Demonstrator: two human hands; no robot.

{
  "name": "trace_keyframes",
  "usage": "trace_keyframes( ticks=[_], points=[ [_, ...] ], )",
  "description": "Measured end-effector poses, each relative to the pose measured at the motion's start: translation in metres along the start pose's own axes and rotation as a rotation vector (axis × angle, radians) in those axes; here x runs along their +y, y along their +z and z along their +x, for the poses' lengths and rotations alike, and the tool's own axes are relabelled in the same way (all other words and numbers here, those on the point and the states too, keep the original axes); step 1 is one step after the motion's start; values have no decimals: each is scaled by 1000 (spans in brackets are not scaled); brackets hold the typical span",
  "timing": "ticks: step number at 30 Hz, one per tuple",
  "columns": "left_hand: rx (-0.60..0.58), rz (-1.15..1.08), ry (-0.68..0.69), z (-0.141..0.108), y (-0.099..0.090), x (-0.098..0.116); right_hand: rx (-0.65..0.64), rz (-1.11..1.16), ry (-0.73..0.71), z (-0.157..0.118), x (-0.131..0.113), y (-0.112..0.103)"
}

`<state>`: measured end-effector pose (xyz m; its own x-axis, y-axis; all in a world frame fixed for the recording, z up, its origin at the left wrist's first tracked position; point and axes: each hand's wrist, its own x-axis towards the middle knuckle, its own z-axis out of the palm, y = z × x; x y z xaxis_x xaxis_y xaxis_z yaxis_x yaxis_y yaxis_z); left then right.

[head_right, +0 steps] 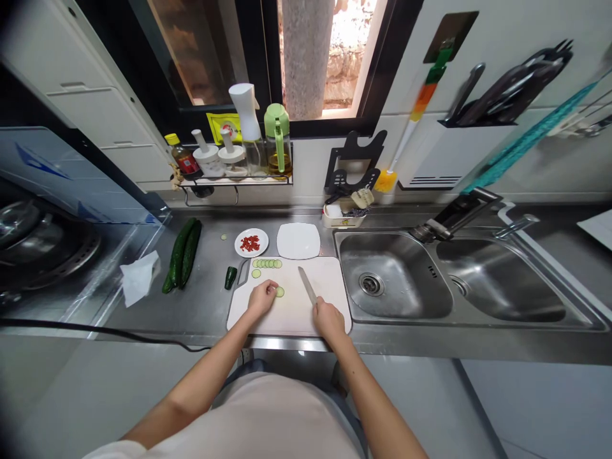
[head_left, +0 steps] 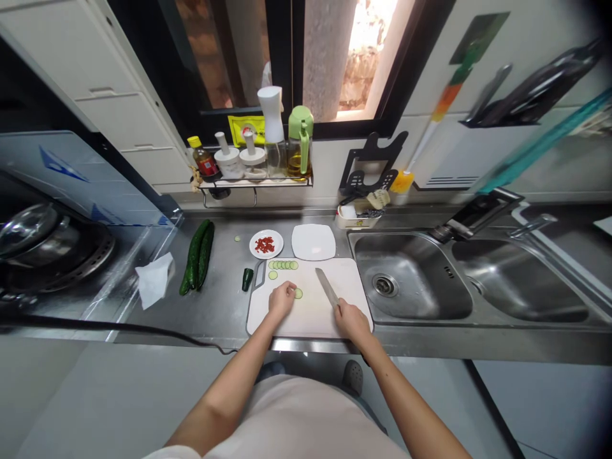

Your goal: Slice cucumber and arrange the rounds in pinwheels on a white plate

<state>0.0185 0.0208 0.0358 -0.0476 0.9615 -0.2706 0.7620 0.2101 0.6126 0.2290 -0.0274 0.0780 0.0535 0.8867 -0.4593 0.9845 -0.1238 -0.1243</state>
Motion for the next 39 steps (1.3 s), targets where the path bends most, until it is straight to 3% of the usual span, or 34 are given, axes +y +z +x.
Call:
trace_keyframes(
  ticks=[7,18,39],
  points=[
    [58,75,76,-5,0,-4,13,-88,-147,-4,9,-7],
    [43,-64,5,8,-1,-16,20,-229,-294,-35,4,-19],
    [26,-46,-48,8,-5,-10,-13,-269,-295,-36,3,-14]
  ],
)
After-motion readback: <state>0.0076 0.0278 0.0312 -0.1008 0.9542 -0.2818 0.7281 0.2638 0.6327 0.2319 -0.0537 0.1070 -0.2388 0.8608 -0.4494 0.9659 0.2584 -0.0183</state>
